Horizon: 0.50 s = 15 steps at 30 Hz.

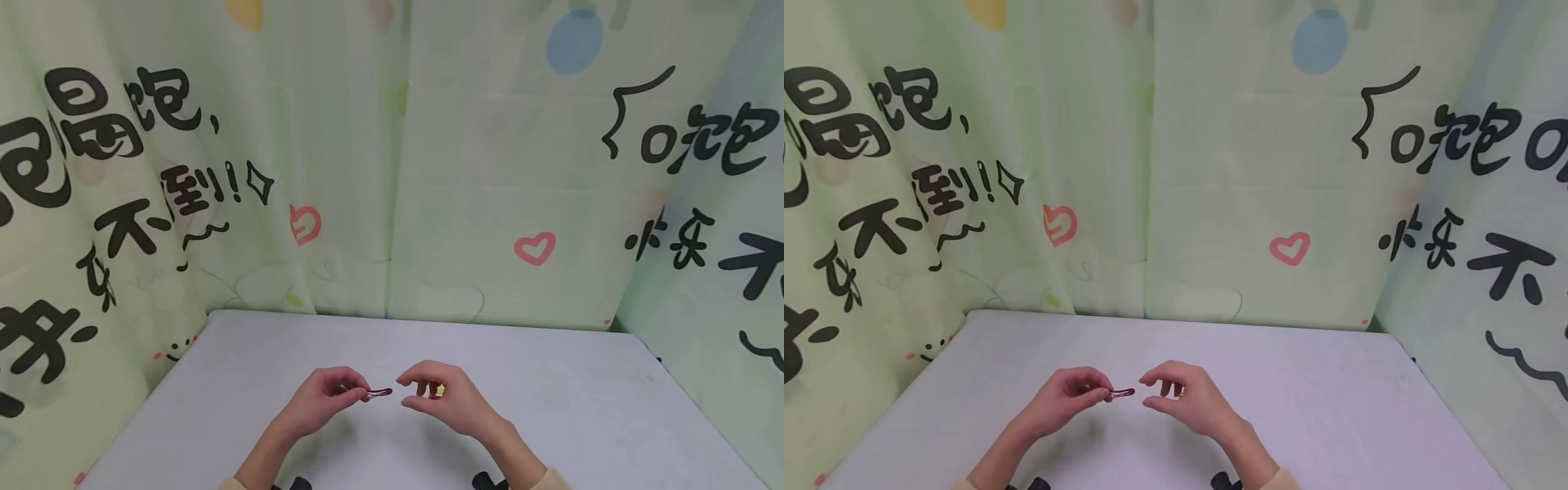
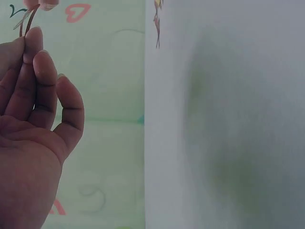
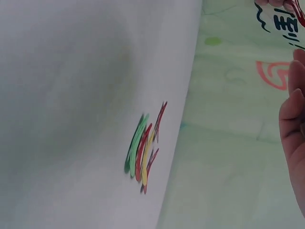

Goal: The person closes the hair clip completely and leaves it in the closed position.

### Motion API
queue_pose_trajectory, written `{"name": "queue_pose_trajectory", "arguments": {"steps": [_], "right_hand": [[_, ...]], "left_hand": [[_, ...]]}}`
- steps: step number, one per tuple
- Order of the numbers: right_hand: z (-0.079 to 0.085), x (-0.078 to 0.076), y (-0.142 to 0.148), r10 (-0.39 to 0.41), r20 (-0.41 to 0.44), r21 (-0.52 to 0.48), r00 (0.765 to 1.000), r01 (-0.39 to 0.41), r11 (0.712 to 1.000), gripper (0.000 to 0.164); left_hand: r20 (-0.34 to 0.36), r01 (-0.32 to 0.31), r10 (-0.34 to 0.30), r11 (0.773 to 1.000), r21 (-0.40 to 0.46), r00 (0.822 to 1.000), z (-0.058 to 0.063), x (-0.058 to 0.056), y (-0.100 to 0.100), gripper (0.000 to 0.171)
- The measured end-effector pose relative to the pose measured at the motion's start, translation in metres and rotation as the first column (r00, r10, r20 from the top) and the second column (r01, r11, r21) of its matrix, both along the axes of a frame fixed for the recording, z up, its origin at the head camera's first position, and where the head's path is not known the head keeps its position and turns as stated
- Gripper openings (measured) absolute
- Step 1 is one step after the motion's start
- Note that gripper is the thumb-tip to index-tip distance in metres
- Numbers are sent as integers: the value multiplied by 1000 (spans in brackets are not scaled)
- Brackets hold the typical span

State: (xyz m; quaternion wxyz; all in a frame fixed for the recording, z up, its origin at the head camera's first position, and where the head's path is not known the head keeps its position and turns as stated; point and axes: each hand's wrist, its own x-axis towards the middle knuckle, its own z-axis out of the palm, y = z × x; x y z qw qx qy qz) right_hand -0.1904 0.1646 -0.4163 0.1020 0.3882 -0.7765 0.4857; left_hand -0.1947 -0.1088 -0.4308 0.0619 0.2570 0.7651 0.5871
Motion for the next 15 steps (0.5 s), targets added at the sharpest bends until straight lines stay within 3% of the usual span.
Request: {"name": "queue_pose_trajectory", "arguments": {"steps": [8, 15], "right_hand": [[-13, 5, -16, -23, -30, -130, 999, 19, 991, 19], [-14, 8, -20, -86, 5, -176, 996, 85, 981, 16]], "left_hand": [[17, 41, -43, 994, 97, 999, -2, 2, 8, 14], [3, 65, -67, 978, 197, 998, -7, 6, 15, 16]]}}
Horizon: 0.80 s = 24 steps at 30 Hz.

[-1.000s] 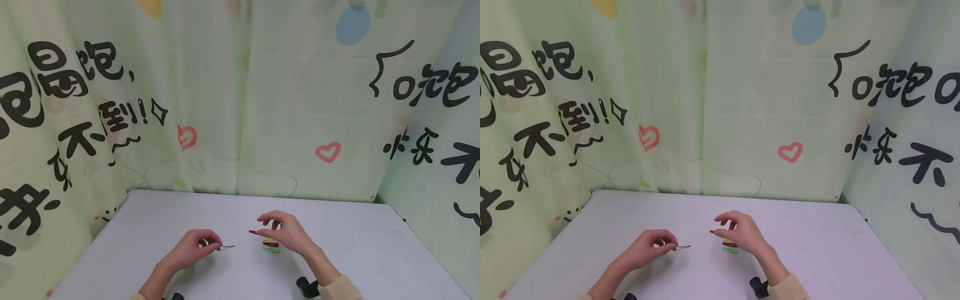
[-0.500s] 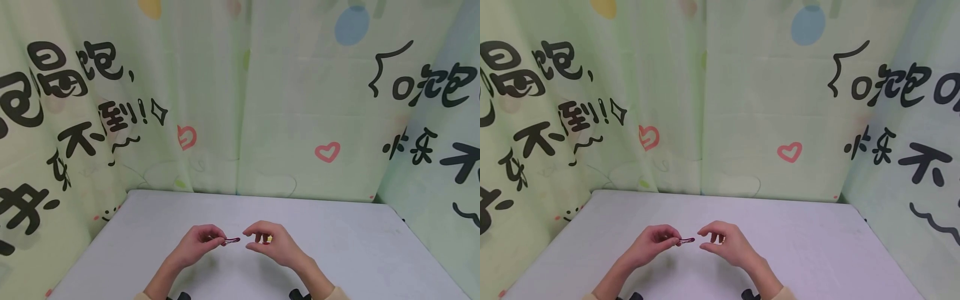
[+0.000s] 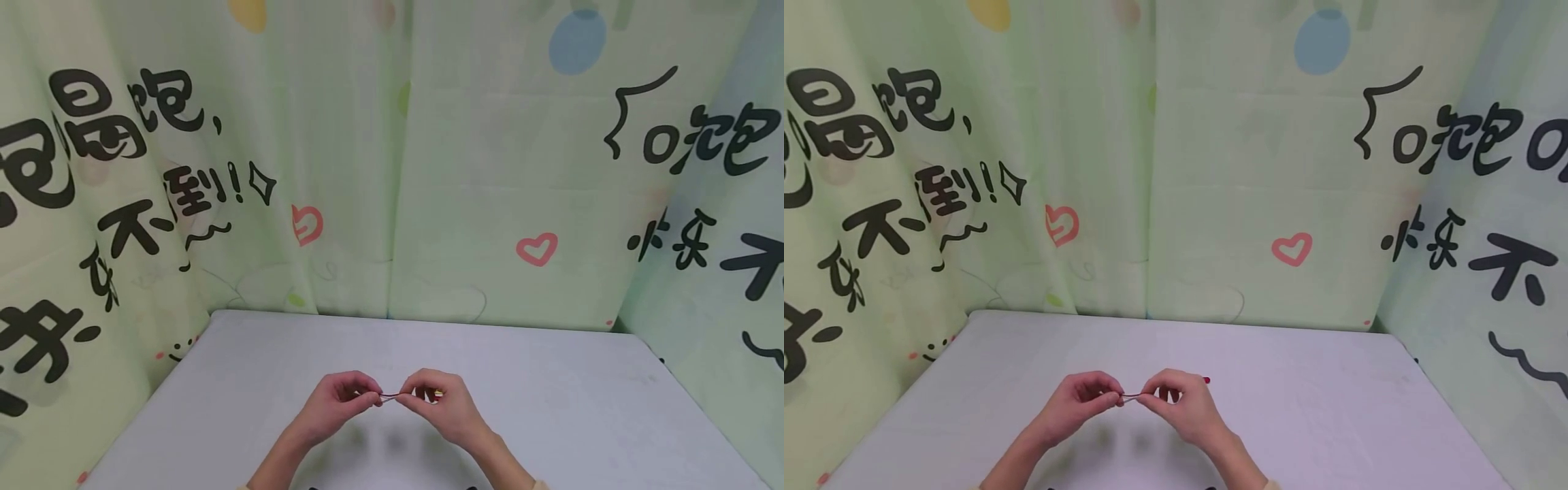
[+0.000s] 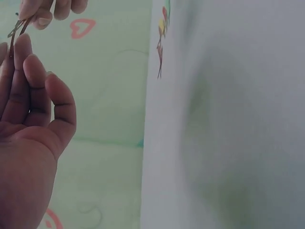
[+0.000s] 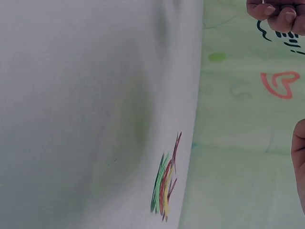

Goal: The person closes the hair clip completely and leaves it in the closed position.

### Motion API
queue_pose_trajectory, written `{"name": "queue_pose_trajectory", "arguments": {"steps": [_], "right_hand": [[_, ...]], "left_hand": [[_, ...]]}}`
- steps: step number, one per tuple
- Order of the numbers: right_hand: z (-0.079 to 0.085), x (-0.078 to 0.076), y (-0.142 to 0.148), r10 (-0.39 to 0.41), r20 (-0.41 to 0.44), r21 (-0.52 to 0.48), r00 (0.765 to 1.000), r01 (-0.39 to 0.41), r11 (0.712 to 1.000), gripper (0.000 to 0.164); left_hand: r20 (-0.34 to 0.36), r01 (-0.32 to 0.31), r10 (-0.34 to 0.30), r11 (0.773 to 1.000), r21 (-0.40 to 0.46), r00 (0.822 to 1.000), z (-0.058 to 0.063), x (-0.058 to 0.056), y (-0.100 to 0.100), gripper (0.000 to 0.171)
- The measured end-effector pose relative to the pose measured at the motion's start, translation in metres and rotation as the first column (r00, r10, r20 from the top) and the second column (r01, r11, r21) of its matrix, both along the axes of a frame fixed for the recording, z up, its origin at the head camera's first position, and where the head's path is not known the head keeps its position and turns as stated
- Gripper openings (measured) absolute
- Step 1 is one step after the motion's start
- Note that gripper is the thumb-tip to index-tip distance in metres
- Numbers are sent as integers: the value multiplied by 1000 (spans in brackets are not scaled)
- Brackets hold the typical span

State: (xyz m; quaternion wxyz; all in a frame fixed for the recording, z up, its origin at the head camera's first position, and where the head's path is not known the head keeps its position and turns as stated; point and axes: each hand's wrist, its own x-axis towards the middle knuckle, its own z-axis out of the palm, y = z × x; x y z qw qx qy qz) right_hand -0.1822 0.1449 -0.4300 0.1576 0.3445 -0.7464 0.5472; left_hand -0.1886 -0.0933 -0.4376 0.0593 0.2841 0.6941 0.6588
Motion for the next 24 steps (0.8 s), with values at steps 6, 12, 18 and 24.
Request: {"name": "queue_pose_trajectory", "arguments": {"steps": [6, 12, 18, 24], "right_hand": [[-2, 4, 1, -78, 46, -22, 996, 79, 997, 11], [-6, 3, -3, -98, -2, -54, 995, 98, 994, 15], [-8, 3, -8, -154, -12, -50, 988, 153, 987, 16], [-11, 2, -12, -230, -12, -32, 973, 230, 973, 18]], "left_hand": [[-74, -56, 59, 997, 44, 996, -4, 3, 8, 14], [-95, -159, 162, 987, 30, 982, -3, 4, 15, 5], [-70, -281, 280, 960, 1, 957, -2, 6, 21, 7], [-93, -375, 371, 927, -24, 924, -3, 8, 28, 5]]}}
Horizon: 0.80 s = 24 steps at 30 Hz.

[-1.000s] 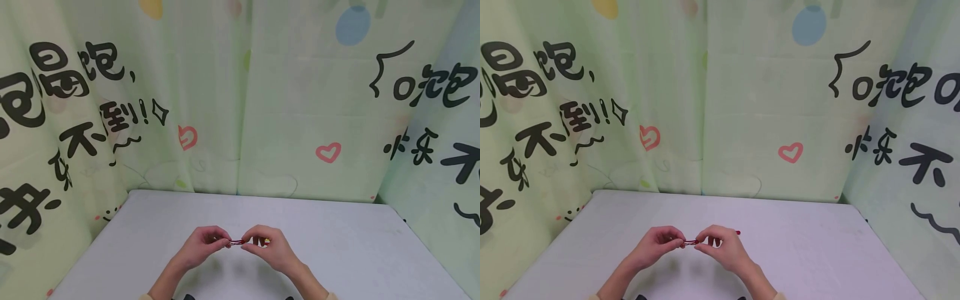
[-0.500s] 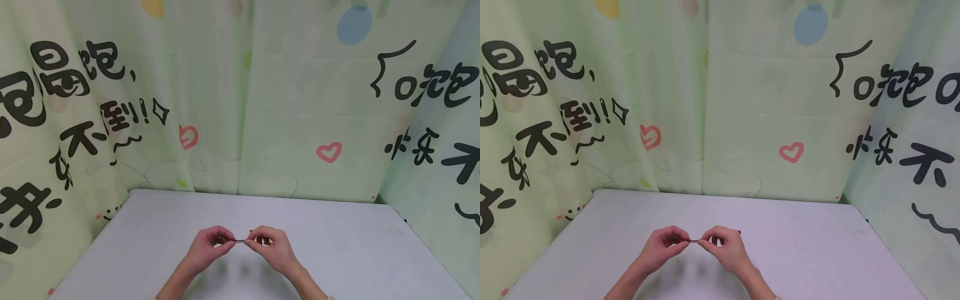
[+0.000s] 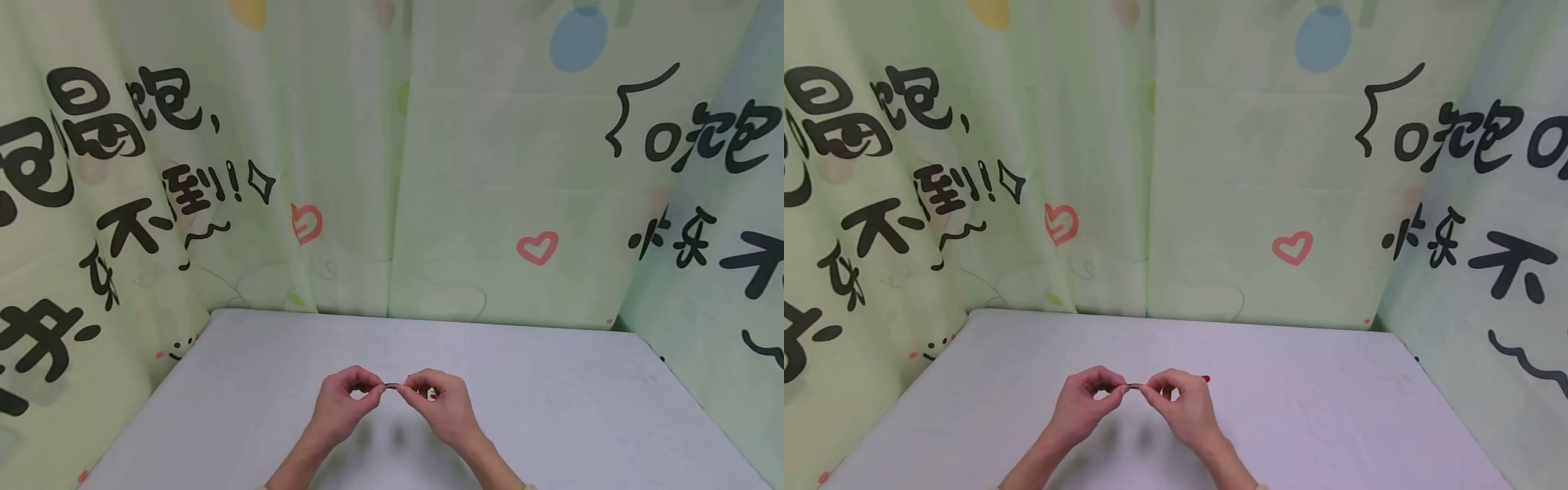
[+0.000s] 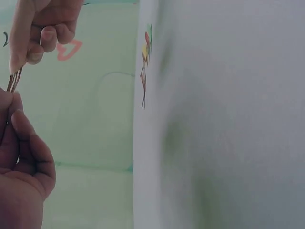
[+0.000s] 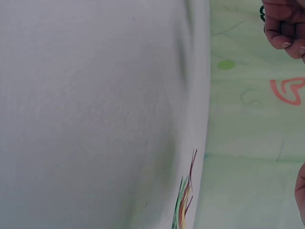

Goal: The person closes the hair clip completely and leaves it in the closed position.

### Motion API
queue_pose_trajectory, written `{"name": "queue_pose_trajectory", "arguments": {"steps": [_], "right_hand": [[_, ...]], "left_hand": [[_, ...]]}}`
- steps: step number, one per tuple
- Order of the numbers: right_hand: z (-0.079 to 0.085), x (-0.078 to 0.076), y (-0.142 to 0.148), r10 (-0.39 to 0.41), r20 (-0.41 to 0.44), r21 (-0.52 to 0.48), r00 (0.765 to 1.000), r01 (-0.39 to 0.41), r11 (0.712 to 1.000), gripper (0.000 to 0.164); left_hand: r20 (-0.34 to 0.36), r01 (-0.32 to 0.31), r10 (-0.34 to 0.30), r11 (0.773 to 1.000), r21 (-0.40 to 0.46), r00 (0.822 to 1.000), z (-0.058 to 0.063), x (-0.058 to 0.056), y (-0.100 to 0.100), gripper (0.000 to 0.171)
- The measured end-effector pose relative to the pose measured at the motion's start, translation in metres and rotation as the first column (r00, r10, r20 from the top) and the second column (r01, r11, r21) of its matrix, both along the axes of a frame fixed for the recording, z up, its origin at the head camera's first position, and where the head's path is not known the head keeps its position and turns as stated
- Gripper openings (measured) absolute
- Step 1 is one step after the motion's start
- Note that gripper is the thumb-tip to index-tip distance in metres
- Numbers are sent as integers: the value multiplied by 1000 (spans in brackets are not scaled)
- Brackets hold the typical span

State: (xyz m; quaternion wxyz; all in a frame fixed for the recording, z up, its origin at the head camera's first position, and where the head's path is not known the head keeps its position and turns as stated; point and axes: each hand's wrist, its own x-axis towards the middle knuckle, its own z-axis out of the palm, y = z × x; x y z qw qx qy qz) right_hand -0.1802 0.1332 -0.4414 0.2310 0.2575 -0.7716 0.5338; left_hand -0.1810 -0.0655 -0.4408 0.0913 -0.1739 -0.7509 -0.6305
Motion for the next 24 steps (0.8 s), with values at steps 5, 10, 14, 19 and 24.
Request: {"name": "queue_pose_trajectory", "arguments": {"steps": [5, 10, 14, 19, 24], "right_hand": [[-1, 0, 2, -24, 12, 25, 1000, 24, 999, 17], [0, -4, 9, 6, -199, 130, 980, 21, 991, 26], [2, -12, 12, 42, -402, 226, 915, 55, 972, 29], [4, -16, 14, 51, -527, 273, 849, 112, 955, 24], [5, -17, 17, 43, -519, 283, 854, 124, 951, 21]], "left_hand": [[42, -14, 14, 1000, -11, 999, -1, -1, 2, 5], [80, 9, -10, 1000, 19, 997, 0, -2, 1, 6], [98, 26, -30, 999, 39, 995, 2, -2, 1, 7], [103, 51, -53, 998, 22, 993, 1, -3, 0, 7], [63, 99, -97, 995, -22, 993, -4, -5, -5, 12]]}}
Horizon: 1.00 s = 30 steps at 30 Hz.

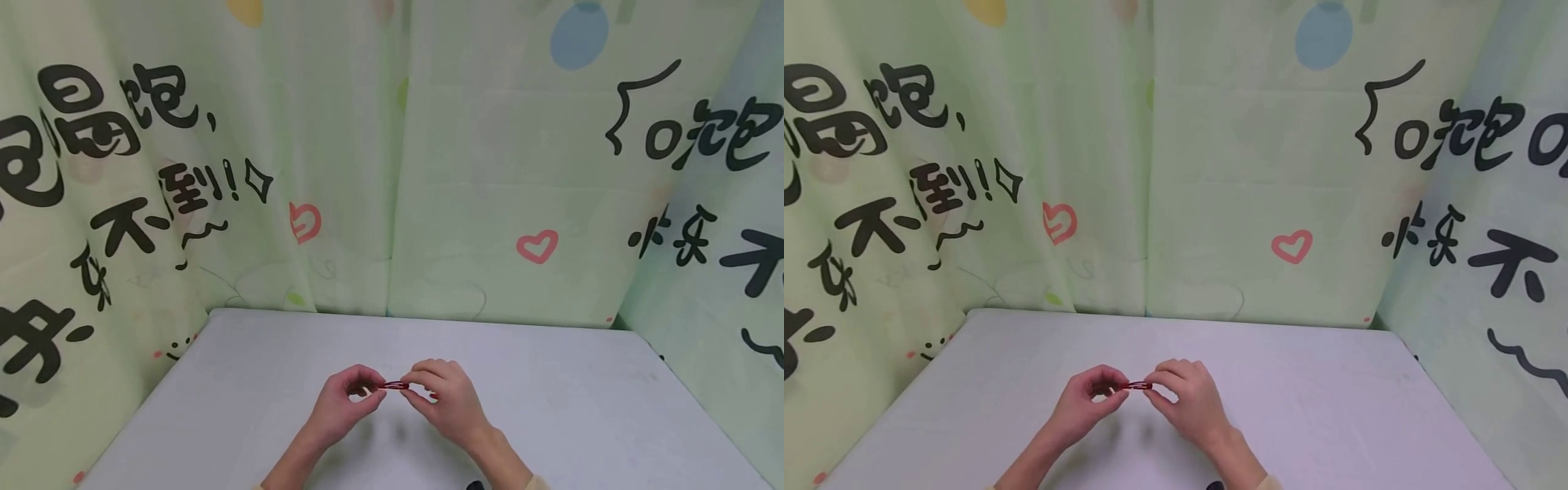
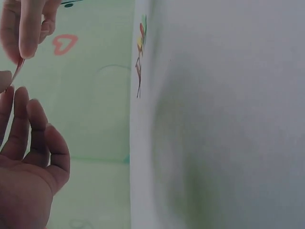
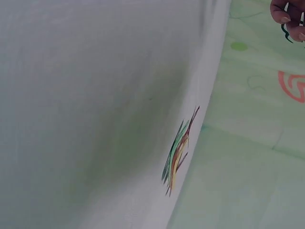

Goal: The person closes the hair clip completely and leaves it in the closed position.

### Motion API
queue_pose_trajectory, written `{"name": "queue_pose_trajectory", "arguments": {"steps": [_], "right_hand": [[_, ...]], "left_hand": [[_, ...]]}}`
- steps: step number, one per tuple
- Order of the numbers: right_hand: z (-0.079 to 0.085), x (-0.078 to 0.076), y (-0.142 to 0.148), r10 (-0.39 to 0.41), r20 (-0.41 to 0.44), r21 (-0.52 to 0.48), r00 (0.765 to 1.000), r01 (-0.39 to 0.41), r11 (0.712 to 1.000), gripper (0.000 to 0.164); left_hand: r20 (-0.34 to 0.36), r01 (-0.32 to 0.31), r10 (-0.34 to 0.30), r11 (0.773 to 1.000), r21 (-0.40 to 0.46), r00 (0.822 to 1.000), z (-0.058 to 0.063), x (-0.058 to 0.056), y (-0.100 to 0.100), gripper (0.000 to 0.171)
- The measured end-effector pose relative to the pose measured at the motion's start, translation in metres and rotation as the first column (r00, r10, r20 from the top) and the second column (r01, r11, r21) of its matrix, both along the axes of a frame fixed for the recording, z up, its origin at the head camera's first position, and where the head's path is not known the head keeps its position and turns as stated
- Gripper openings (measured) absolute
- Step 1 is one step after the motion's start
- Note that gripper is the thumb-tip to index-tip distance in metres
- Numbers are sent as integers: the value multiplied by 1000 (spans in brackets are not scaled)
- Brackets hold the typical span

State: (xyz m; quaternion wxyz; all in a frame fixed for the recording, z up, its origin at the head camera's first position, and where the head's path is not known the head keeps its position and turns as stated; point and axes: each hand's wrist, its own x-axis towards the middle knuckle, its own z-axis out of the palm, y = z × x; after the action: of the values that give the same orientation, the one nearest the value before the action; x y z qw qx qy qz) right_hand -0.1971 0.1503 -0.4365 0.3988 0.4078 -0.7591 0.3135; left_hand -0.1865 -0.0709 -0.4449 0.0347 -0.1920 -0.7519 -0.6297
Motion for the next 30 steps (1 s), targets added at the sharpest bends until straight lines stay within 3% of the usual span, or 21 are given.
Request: {"name": "queue_pose_trajectory", "arguments": {"steps": [6, 12, 18, 25, 30], "right_hand": [[-4, -4, 8, -11, 106, -7, 994, 12, 1000, 23], [-12, -13, 16, -21, 264, -16, 964, 27, 1000, 25], [-14, -18, 22, -104, 439, 33, 892, 100, 994, 21], [-13, -27, 25, -233, 536, 178, 812, 161, 971, 13], [-14, -34, 25, -295, 586, 258, 755, 170, 951, 12]], "left_hand": [[-89, 36, -41, 998, -58, 995, -4, -1, -13, 22], [-174, 45, -67, 991, -125, 983, -9, -3, -26, 27], [-187, 59, -87, 987, -149, 978, -12, -2, -36, 31], [-212, 33, -68, 986, -164, 975, -15, 0, -46, 37], [-247, -10, -48, 974, -226, 968, -15, 2, -53, 41]]}}
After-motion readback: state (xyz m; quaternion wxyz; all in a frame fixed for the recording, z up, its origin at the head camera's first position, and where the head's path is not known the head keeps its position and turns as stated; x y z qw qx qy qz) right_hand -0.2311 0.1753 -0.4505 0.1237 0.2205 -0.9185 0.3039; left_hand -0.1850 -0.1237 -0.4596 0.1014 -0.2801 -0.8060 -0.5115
